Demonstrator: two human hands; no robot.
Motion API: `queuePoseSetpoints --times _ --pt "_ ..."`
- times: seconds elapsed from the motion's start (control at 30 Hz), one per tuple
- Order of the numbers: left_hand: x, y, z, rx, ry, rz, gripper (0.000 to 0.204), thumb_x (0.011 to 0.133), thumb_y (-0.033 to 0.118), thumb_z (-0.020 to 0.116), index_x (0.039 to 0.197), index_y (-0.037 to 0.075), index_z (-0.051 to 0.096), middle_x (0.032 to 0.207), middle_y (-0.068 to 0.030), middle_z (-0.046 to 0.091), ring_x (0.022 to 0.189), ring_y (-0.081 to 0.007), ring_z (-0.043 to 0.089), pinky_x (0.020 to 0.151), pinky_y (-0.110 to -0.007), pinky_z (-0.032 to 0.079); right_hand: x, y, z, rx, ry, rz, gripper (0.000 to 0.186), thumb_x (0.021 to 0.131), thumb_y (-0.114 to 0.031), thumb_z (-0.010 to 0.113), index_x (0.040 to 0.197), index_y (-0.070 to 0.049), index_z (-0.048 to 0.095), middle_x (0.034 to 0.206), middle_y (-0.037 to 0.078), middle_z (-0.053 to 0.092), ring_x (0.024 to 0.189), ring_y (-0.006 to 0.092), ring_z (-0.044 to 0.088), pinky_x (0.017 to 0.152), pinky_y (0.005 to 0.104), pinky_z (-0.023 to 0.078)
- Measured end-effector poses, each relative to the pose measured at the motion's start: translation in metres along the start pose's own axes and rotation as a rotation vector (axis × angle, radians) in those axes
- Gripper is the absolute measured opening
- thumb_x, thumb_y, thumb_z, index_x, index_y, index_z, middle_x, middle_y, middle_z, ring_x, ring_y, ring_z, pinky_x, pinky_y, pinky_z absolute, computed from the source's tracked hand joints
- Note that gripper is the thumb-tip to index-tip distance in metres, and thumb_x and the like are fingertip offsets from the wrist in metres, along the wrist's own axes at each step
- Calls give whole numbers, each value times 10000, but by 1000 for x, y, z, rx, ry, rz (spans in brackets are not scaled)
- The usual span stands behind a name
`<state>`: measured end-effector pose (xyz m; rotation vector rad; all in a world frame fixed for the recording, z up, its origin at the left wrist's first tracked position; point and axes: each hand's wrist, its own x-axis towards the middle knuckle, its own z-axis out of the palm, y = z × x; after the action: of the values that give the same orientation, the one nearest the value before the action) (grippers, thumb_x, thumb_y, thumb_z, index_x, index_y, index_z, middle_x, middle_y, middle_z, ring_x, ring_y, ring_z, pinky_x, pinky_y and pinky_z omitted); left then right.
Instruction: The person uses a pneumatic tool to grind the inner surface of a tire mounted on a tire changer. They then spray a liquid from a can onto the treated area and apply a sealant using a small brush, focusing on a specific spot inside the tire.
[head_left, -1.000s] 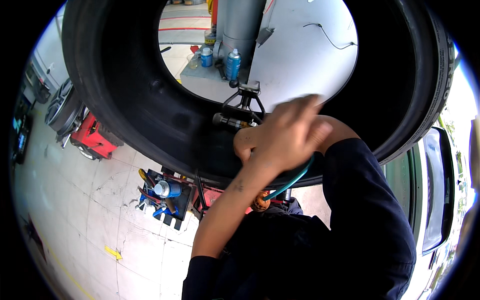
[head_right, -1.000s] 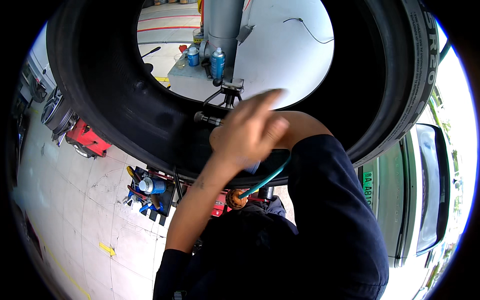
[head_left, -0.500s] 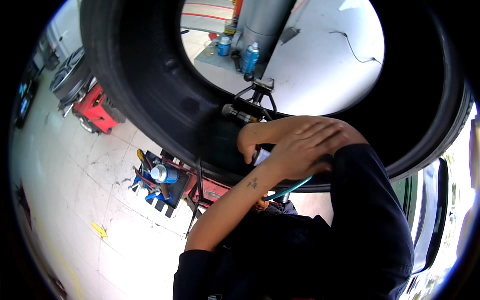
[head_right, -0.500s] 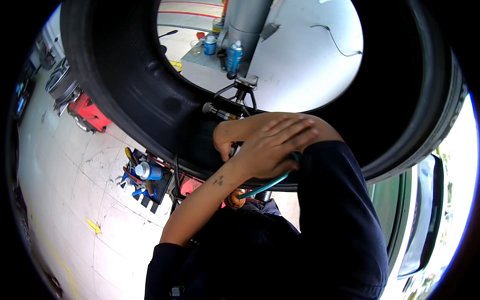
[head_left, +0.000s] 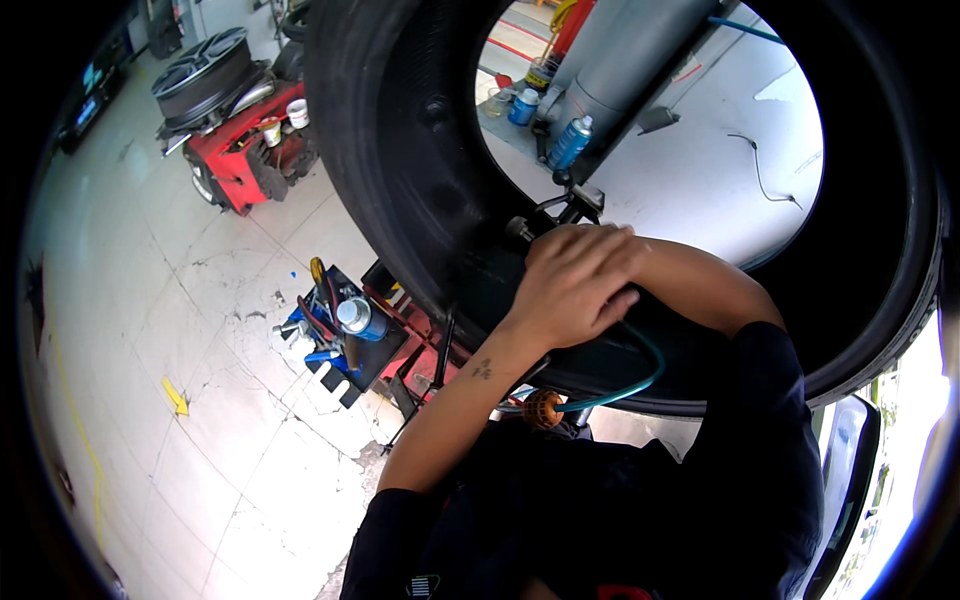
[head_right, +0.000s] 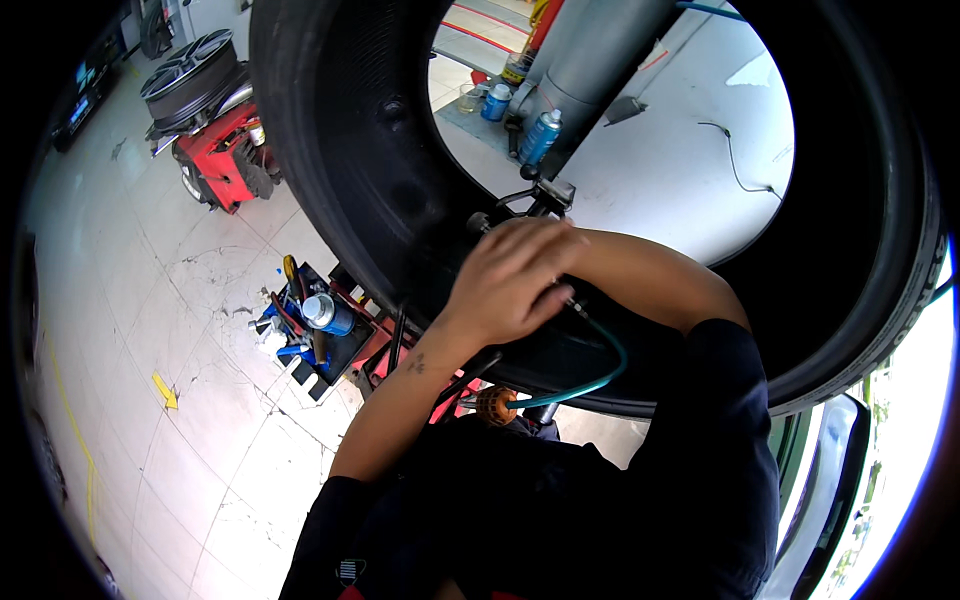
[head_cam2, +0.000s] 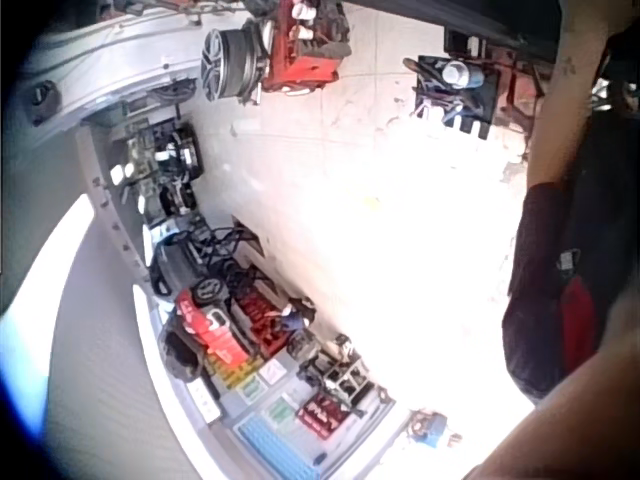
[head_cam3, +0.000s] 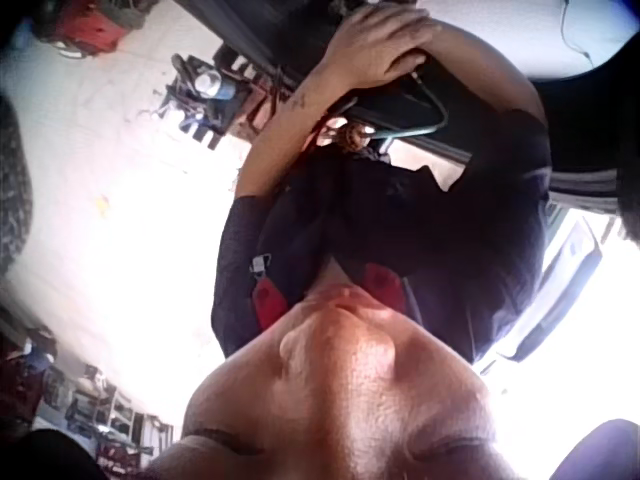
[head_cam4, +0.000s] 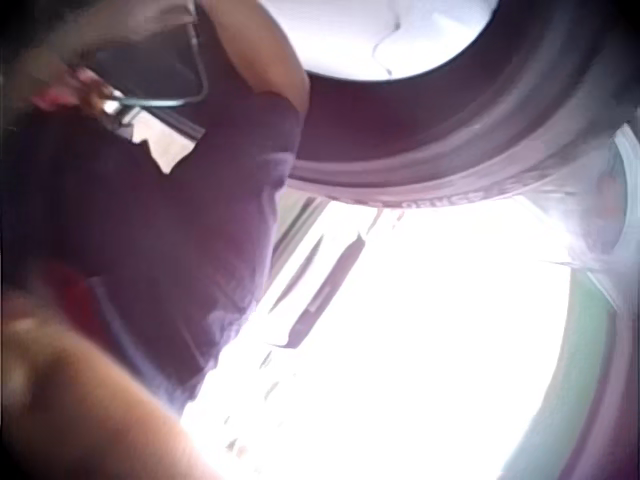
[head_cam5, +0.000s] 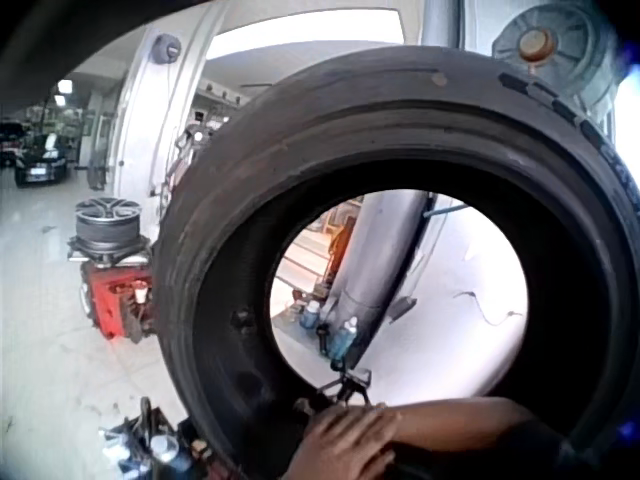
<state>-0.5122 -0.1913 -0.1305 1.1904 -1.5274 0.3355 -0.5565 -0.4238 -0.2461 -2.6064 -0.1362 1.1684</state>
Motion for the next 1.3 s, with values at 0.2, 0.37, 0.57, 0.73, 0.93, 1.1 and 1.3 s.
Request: queuePoseSetpoints --times 0.2,0.37,0.57,0.73,0.93,1.1,1.3 --pt "-79 -56 -44 197 -305 -463 752 739 466 704 1359 125 448 1336 -117 499 1310 -323 372 1080 -451 302 -50 -184 -96 -494 140 217 334 718 -345 720 855 -40 719 833 142 686 845 273 664 721 350 522" --pt "-64 -13 -109 55 -144 -490 1097 513 411 878 1396 42 341 1353 -178 463 1300 -360 381 1066 -451 329 -113 -261 -152 -412 444 109 361 666 -280 743 853 -5 601 786 139 617 795 326 628 677 397 499" --pt "-53 40 -125 294 199 -623 803 630 232 822 1279 4 408 1127 -200 586 987 -370 613 836 -405 504 -126 -319 -146 -372 747 35 328 864 -348 579 793 -30 548 643 143 580 647 331 606 561 413 462" --pt "-38 80 -134 141 100 -748 743 609 270 816 1189 -11 447 964 -214 619 849 -351 648 782 -400 517 -131 -318 -125 -514 942 -54 398 925 -350 472 699 -67 638 521 150 572 513 327 612 511 400 496" --pt "-127 98 -111 -1713 -72 -765 813 588 320 783 1256 2 444 1092 -180 604 959 -331 627 836 -405 498 -155 -346 -99 -571 820 -1021 208 844 -286 573 815 -81 564 664 19 515 593 175 555 554 311 470" --pt "-139 129 -106 -1956 37 -794 811 590 294 777 1264 -13 446 1113 -187 600 1015 -341 610 882 -414 482 -162 -354 -69 -377 701 -1332 224 818 -221 625 970 -69 560 1048 81 531 990 203 562 820 311 502" --pt "-108 133 -147 -336 115 -798 776 627 224 775 1271 -38 430 1093 -200 617 1058 -318 611 901 -395 485 -158 -346 -93 -189 563 -526 438 827 -271 664 1180 -41 541 1107 151 544 997 284 606 790 356 538"
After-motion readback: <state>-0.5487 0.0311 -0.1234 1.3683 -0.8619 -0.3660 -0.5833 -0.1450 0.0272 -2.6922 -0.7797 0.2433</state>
